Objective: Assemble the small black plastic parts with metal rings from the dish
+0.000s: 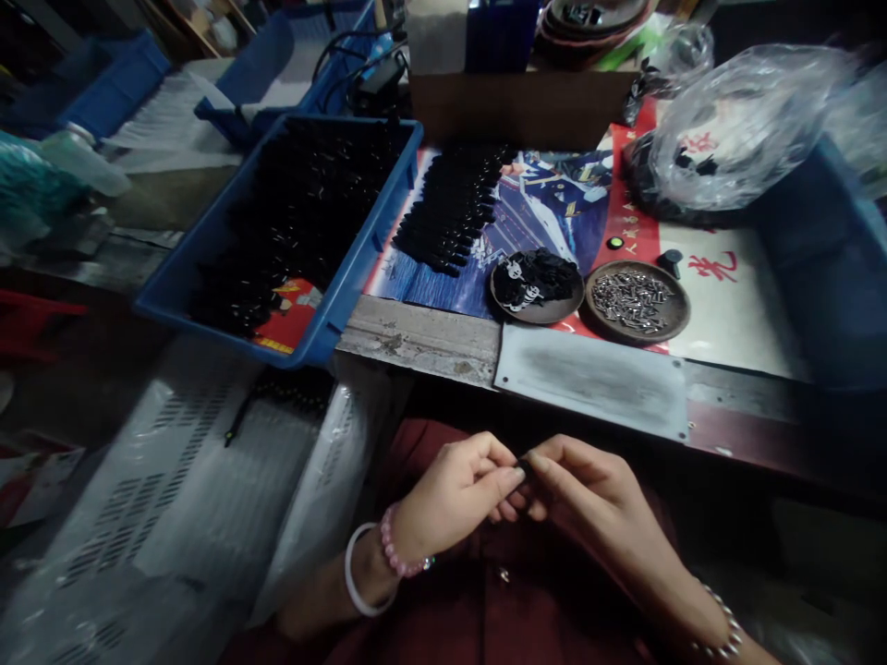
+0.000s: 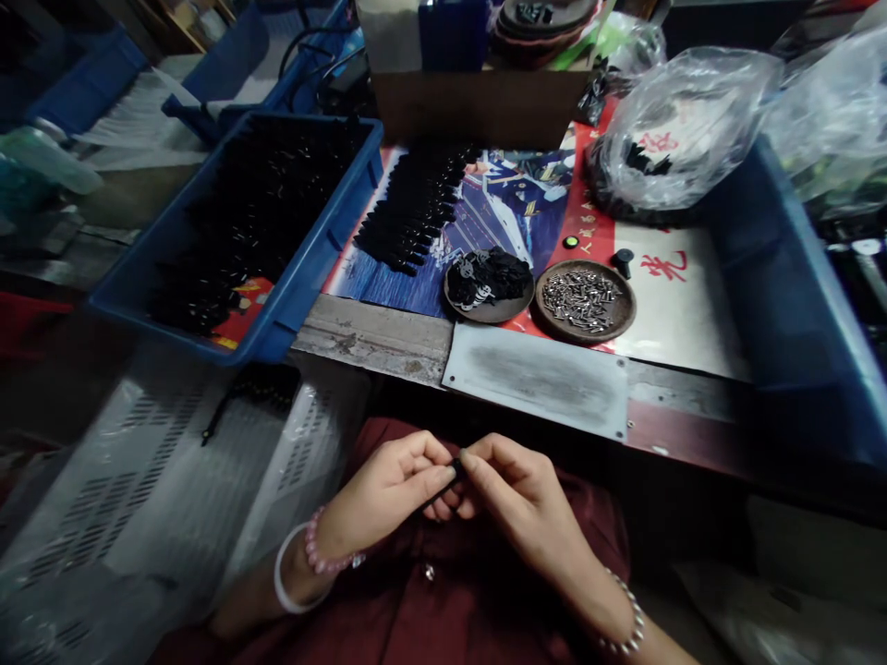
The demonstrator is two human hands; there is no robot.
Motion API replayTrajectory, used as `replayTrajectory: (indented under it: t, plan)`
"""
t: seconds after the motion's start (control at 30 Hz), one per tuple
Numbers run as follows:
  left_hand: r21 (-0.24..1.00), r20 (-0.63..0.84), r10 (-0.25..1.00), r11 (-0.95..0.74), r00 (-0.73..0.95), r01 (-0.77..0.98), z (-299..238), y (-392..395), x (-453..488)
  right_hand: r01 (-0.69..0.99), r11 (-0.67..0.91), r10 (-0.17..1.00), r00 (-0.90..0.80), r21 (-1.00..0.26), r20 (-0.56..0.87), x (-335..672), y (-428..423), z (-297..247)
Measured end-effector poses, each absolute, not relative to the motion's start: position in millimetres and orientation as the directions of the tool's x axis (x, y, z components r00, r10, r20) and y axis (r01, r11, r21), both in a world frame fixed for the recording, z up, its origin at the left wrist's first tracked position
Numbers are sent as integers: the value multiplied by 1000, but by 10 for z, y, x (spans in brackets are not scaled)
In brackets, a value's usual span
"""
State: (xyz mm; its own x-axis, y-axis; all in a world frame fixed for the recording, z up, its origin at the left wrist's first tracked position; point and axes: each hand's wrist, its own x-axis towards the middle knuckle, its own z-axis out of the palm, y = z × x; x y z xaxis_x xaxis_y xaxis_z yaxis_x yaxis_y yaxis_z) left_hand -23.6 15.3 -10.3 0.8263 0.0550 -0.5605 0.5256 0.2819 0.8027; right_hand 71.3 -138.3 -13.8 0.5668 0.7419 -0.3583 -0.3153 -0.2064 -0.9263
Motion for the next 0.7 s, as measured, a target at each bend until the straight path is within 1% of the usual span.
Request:
replayTrajectory:
  t: [0.13,0.2,0.27,0.37,0.47,0.53,0.6,0.7]
  plan:
    - [811,-566,108,254,817,528,-113,121,-239,-149,-208,756,602,-967,-256,707,-1408,-93]
    - [799,-569,95,298,817,522,-134,102,-234,-132,-224,753,606,-966,-257,721,-1417,-56]
    - [759,-571,28,400,820,515,-156,90,-220,-216,-229,744,590,-949,-313,739,-1422,-45]
    - [673,-555,-72,547,829,498,-179,93,-188,-458,-176,753,508,-871,-419,755,-1416,-114]
    - [598,-549,-129,629,826,496,-199,113,-166,-628,-85,789,432,-774,-437,748,-1398,-243]
    - [558,-532,-167,668,830,492,-216,121,-162,-676,-48,799,416,-736,-434,744,-1385,-308]
    - [544,-513,-182,688,839,481,-230,116,-159,-694,-38,811,399,-719,-428,753,-1372,-333]
    - [568,-503,-150,684,851,457,-231,80,-146,-691,-34,845,366,-722,-389,794,-1354,-301]
